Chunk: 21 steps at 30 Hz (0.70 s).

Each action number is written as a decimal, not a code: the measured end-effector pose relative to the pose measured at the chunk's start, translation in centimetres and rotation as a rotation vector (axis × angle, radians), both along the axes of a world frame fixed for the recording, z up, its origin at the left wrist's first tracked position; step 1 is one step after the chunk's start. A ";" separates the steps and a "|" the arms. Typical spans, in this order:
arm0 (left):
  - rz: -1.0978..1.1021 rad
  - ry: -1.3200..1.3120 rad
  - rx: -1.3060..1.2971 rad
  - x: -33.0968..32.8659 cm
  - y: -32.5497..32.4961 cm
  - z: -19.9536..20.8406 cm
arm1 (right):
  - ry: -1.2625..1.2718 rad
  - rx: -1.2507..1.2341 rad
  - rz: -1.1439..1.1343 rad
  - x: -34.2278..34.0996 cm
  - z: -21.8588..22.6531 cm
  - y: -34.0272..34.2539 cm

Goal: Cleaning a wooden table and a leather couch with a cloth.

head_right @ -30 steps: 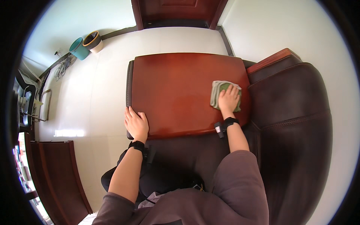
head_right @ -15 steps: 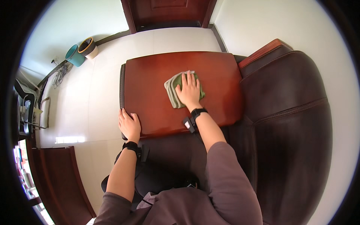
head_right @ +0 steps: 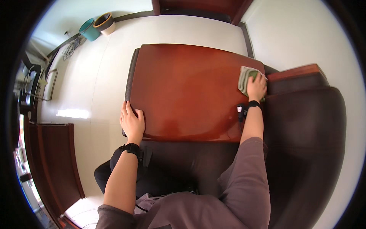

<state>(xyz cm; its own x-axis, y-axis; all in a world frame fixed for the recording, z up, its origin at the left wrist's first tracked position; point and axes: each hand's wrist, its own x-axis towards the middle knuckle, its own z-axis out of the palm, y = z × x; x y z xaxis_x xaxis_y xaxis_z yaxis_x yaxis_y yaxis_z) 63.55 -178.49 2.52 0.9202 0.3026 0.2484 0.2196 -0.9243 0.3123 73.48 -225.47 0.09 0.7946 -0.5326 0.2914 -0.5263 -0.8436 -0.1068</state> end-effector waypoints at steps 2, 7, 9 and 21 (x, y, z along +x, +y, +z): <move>0.016 -0.003 0.003 0.1 0.1 -0.1 | 0.038 0.068 -0.054 0.6 0.2 -0.6; 0.034 -0.019 0.000 -0.1 0.7 0.0 | 0.148 0.086 -0.110 3.4 -0.1 -1.9; 0.014 -0.030 0.005 -0.1 0.6 0.0 | 0.125 0.108 -0.075 4.3 -0.9 -3.0; 0.018 0.052 -0.012 -0.4 0.2 0.6 | 0.255 0.022 0.198 12.2 -1.4 0.0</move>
